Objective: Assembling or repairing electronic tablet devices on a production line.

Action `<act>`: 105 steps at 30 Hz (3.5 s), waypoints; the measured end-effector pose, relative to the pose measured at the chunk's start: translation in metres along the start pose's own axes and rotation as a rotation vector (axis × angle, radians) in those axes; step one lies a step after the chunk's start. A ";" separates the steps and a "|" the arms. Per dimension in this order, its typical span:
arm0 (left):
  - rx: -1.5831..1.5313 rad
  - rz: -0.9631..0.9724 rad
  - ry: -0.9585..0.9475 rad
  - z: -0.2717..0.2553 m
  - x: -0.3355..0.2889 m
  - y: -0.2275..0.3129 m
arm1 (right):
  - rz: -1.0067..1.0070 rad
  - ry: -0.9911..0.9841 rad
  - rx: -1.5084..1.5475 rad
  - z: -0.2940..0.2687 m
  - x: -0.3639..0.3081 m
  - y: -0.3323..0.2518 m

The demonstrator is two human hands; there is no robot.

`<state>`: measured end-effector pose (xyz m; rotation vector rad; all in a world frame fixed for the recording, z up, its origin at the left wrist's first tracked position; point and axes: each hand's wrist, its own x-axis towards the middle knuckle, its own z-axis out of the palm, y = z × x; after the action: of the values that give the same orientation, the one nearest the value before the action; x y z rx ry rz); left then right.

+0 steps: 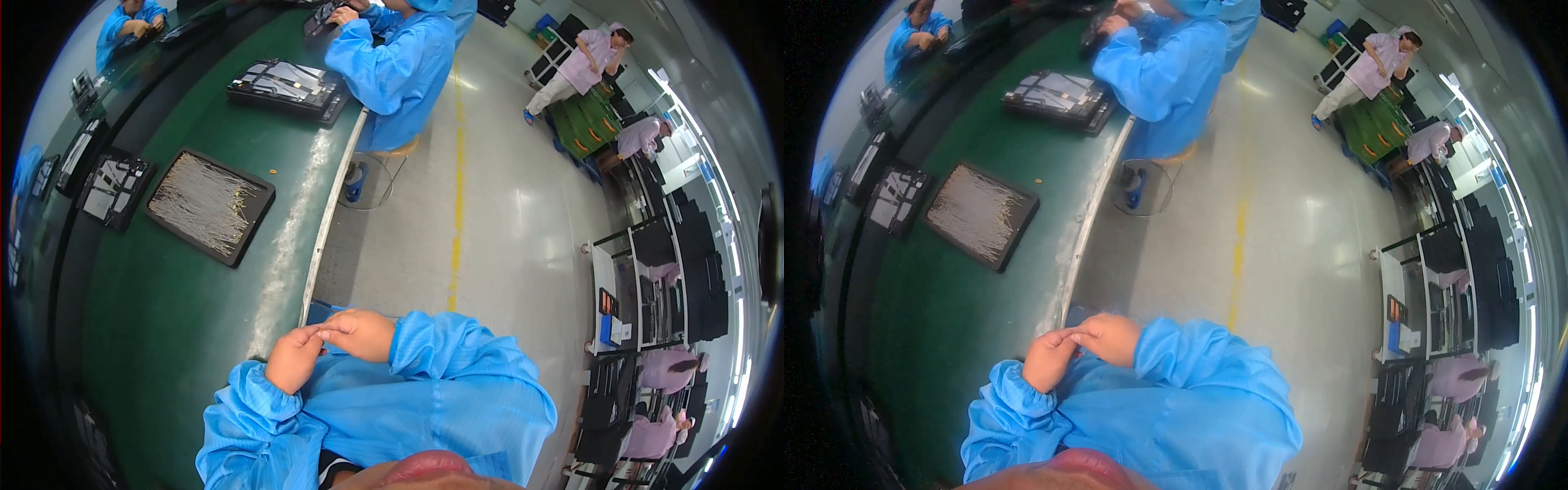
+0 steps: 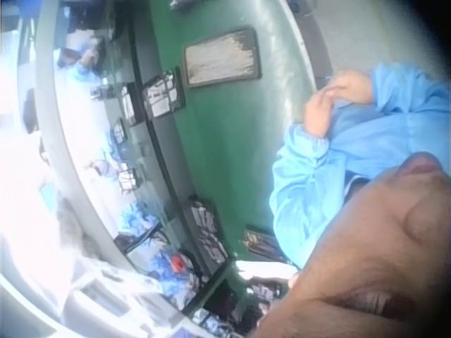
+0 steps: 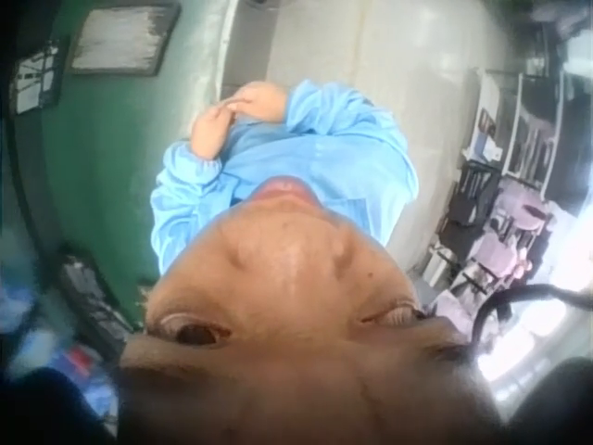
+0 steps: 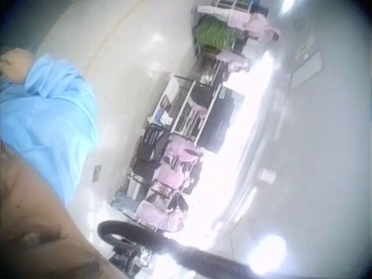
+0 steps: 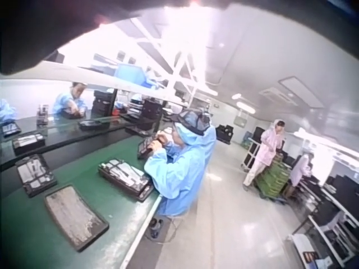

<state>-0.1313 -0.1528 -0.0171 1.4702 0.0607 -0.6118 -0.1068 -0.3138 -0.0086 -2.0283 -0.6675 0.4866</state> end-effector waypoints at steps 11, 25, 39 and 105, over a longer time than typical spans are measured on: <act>0.252 0.144 0.018 0.017 0.019 0.000 | 0.390 0.102 -0.114 -0.012 -0.030 -0.006; 0.860 0.833 -0.223 0.039 0.057 0.020 | 0.840 0.055 0.371 -0.010 -0.061 -0.006; 0.998 0.775 -0.171 0.076 0.090 0.023 | 0.876 0.280 0.666 -0.014 -0.093 0.021; 0.313 0.546 -0.710 0.145 0.034 0.155 | -0.867 0.790 0.808 -0.006 -0.038 -0.121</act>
<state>-0.0844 -0.3039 0.1281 1.4018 -0.9939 -0.6715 -0.1648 -0.2889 0.1020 -0.8857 -0.6224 -0.4899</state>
